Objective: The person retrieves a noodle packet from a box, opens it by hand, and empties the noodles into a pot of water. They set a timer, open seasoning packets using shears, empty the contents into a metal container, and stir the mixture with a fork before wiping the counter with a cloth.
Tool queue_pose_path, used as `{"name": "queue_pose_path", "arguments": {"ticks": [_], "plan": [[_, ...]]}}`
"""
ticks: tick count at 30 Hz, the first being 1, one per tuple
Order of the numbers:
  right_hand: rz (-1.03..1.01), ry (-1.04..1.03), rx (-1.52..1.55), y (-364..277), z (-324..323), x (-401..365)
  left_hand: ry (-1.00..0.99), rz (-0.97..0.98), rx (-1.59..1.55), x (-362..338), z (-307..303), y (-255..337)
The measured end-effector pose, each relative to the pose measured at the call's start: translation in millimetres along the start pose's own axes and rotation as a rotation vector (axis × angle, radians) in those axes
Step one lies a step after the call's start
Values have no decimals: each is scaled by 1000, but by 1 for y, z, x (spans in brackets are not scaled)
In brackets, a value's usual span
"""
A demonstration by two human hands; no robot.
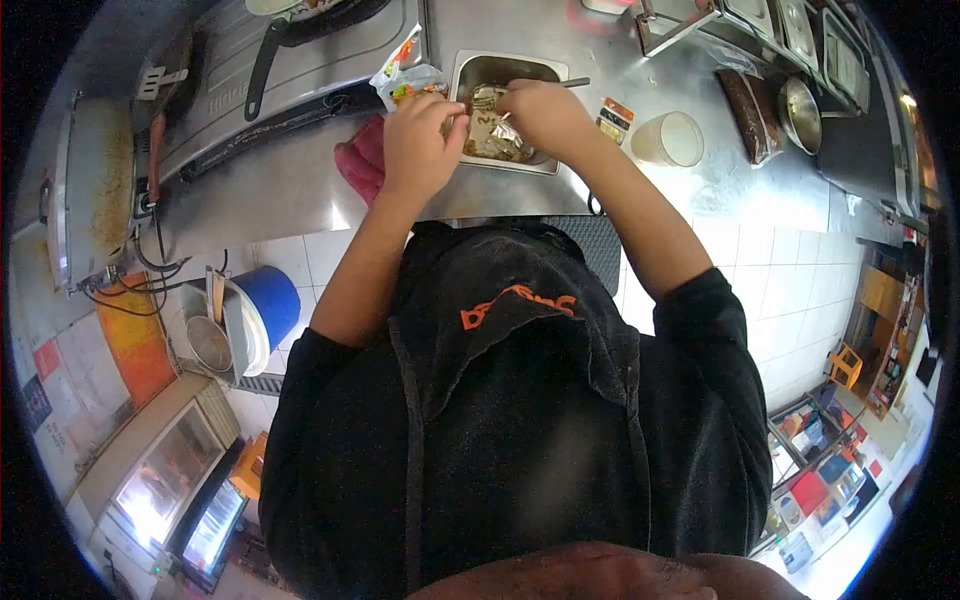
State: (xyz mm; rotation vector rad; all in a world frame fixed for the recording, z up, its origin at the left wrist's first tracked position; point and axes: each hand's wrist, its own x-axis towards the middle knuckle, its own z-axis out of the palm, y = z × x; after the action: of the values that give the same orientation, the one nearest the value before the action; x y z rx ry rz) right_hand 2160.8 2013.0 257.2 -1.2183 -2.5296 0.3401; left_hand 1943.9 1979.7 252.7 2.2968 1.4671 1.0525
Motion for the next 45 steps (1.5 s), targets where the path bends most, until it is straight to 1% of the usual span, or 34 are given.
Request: {"name": "queue_pose_path", "arguments": {"ticks": [1,3,6,9,12,15,19,22,25,26,29,32,34,37,39,42,45], "plan": [[7,-125,-100,-2,7,9,41,-3,-10,-1,-3,-2],[17,-376,-301,-6,22,25,29,-26,7,-4,-10,-4],[-49,-428,-356,-4,29,36,28,-51,0,-10,-18,-2],[-106,-530,-422,2,43,36,55,-56,-17,-17,-21,-4],[-120,-551,-397,8,58,35,86,-78,-10,-25,-24,-5],[-118,-558,-388,9,54,37,83,-116,-26,-34,-24,-8],[-13,-642,-384,4,49,43,65,-139,-42,-37,-25,-9],[-28,-637,-345,1,36,39,58,-167,-53,-37,-24,-8],[96,-586,-293,4,24,32,68,-134,-67,-34,-22,-9],[149,-447,-230,15,33,24,65,-124,-62,-33,-21,-9],[181,-180,-102,-5,-3,9,49,-85,-39,-23,-19,1],[176,40,-18,-7,0,-8,19,-18,-4,-8,-8,13],[197,86,29,-11,4,-17,-20,27,24,-1,5,16],[211,156,94,-16,4,-29,-256,9,94,4,10,17],[232,172,144,-18,-5,-33,-262,31,83,5,9,18],[194,302,56,-17,-24,-35,-260,49,67,6,8,17],[170,159,50,2,-23,-41,-252,73,72,5,8,19]]}}
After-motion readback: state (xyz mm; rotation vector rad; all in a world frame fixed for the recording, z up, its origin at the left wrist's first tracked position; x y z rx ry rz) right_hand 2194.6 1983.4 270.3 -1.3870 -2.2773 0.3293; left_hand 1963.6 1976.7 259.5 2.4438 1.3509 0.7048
